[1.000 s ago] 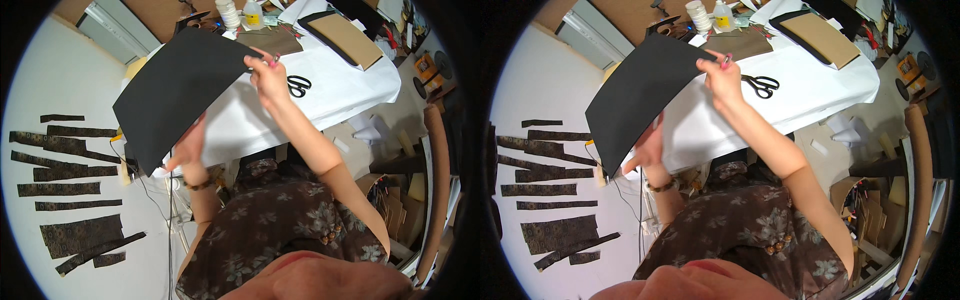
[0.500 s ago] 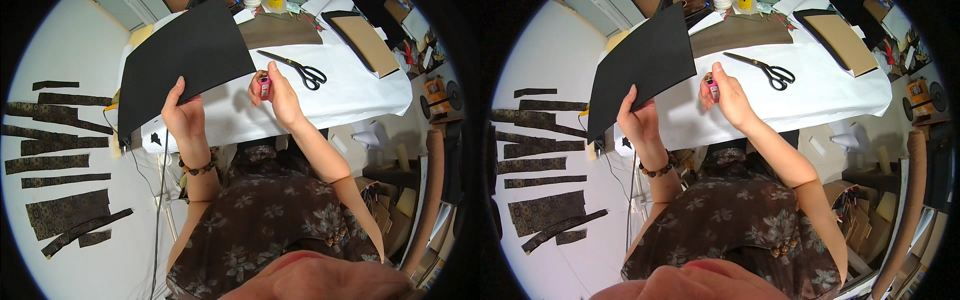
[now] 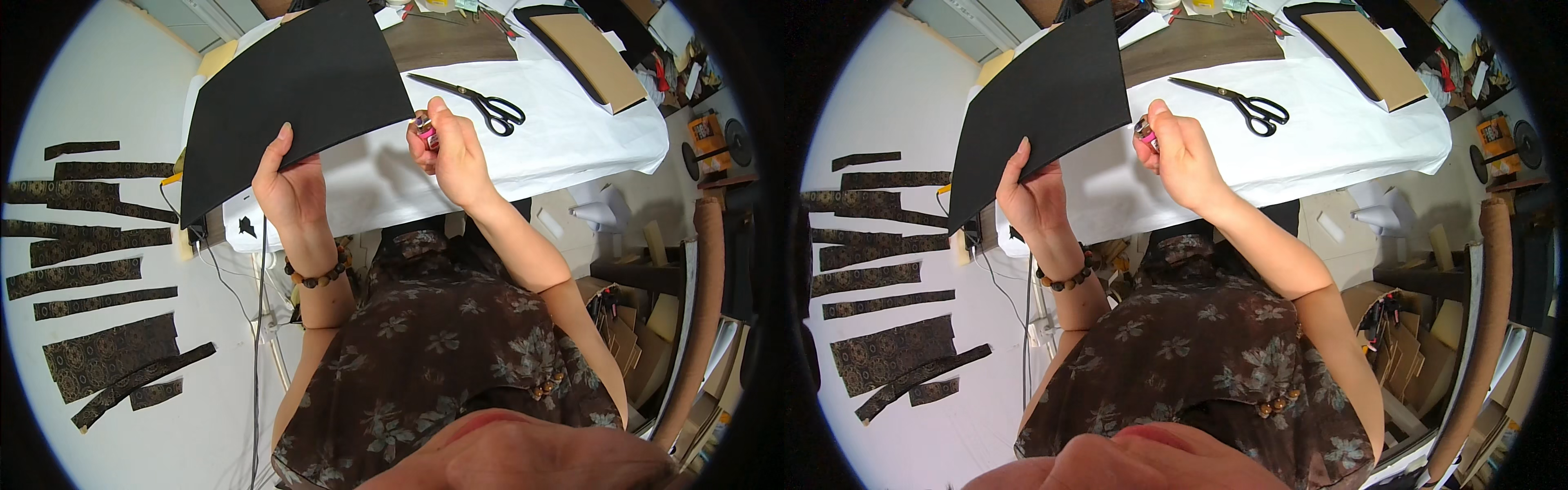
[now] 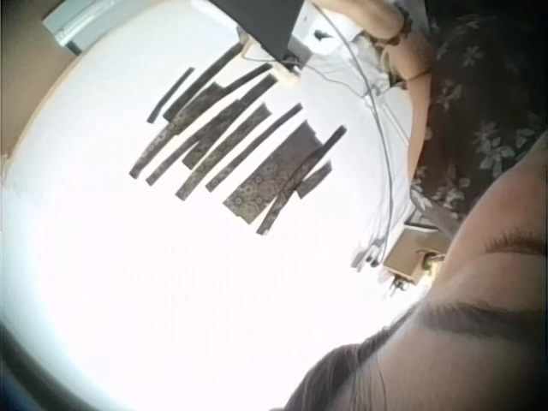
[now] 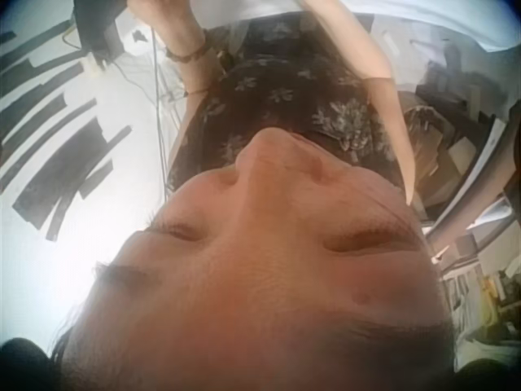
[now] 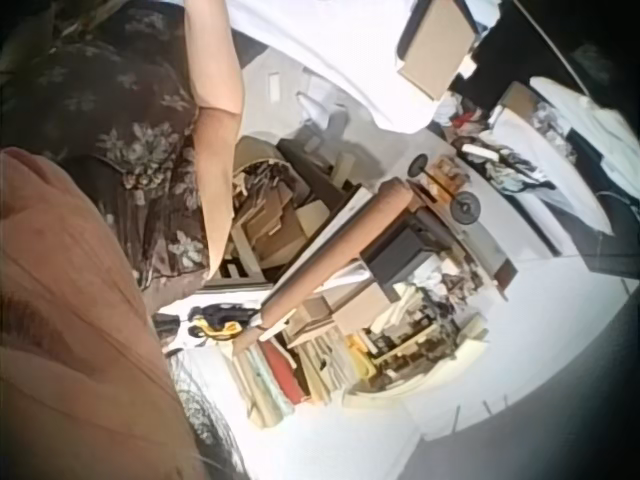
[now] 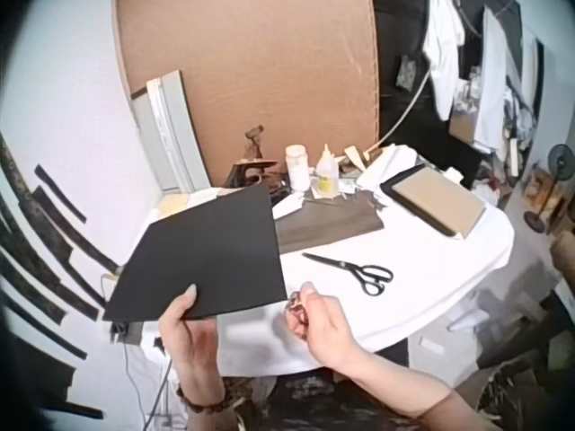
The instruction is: The person trims the edges of a tan fabric piece with black trim using scissors, then irons the edges to set the trim. They continue trimming and ironing different sections, then use a pink marker to mark a black fabric piece before placing it on the work surface.
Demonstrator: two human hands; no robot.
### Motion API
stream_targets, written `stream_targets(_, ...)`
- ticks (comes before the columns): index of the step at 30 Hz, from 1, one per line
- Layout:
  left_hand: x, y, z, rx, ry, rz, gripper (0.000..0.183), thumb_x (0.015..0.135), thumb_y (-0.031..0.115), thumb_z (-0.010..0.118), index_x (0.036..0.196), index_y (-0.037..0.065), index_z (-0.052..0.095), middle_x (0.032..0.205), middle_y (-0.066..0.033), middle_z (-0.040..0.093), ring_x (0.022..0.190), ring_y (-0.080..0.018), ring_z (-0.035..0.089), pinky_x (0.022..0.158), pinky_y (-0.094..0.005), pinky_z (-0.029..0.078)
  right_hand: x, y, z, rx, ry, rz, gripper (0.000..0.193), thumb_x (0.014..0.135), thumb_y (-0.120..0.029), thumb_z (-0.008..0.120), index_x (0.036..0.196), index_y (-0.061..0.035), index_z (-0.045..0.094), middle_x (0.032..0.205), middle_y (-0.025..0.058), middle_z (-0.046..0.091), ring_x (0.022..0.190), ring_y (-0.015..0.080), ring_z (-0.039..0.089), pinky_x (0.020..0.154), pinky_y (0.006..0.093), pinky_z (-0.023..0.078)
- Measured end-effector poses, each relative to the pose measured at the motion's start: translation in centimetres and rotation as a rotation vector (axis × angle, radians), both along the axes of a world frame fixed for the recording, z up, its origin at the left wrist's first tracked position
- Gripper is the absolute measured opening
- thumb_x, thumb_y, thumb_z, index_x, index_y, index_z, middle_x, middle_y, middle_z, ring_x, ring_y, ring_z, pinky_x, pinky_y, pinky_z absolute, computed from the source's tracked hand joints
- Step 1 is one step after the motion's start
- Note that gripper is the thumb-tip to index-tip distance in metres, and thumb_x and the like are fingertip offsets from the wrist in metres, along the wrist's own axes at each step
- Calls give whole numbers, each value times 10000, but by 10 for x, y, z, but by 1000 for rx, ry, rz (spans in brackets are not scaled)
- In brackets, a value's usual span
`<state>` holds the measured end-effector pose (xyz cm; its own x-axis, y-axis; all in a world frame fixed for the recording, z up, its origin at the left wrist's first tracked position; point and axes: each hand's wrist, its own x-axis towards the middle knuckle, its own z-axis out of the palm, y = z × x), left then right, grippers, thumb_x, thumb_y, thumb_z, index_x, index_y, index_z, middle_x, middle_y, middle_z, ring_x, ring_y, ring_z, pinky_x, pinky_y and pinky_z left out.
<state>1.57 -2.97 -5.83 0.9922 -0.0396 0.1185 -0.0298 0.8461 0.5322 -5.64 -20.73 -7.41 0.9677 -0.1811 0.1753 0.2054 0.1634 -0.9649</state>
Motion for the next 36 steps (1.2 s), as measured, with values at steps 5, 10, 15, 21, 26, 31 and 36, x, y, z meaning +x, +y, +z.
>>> stream_targets(5,-1,0,-1,8,4,-11,309,839,-97,562,1142,-39,586,1128,-136,621,1038,-239,619,933,-397,515,-1,1,4,-4,7,-20,644,1038,-483,284,626,-39,503,556,-4,444,521,83,379,513,246,336)
stream_targets(10,0,0,1,17,-9,7,314,844,-82,562,1154,-38,582,1138,-139,618,1047,-240,617,935,-395,513,-6,1,6,32,50,-31,658,1026,-523,286,615,-53,495,538,-16,426,498,77,354,484,243,303)
stream_targets(15,2,3,-3,-12,-36,5,324,849,-69,559,1171,-36,579,1154,-141,617,1064,-247,613,945,-396,502,-7,0,6,244,148,67,598,1026,-480,272,598,-95,432,509,-38,342,456,71,253,436,244,208)
stream_targets(21,0,6,-2,-10,-99,1,351,852,-57,548,1203,-63,548,1192,-166,595,1128,-271,578,1013,-427,452,-10,6,8,289,151,124,558,1031,-424,250,594,-105,389,502,-38,305,449,72,221,428,246,184)
stream_targets(26,-3,6,1,-17,-110,3,369,847,-63,547,1216,-73,539,1197,-183,595,1138,-286,575,1024,-454,443,-13,10,12,263,151,123,557,1030,-414,242,588,-103,379,499,-34,305,455,78,227,431,248,194)
stream_targets(31,-3,7,1,4,-103,22,384,843,-66,548,1227,-67,535,1208,-186,587,1149,-296,567,1026,-473,439,-16,13,18,227,146,116,572,1029,-419,245,574,-101,380,490,-30,296,458,83,234,434,254,205)
stream_targets(36,-3,8,2,-21,-130,21,395,837,-81,545,1231,-61,534,1208,-189,585,1148,-297,566,1030,-479,435,-15,12,14,217,155,122,610,1017,-491,261,560,-105,385,482,-31,298,458,86,245,446,258,202)
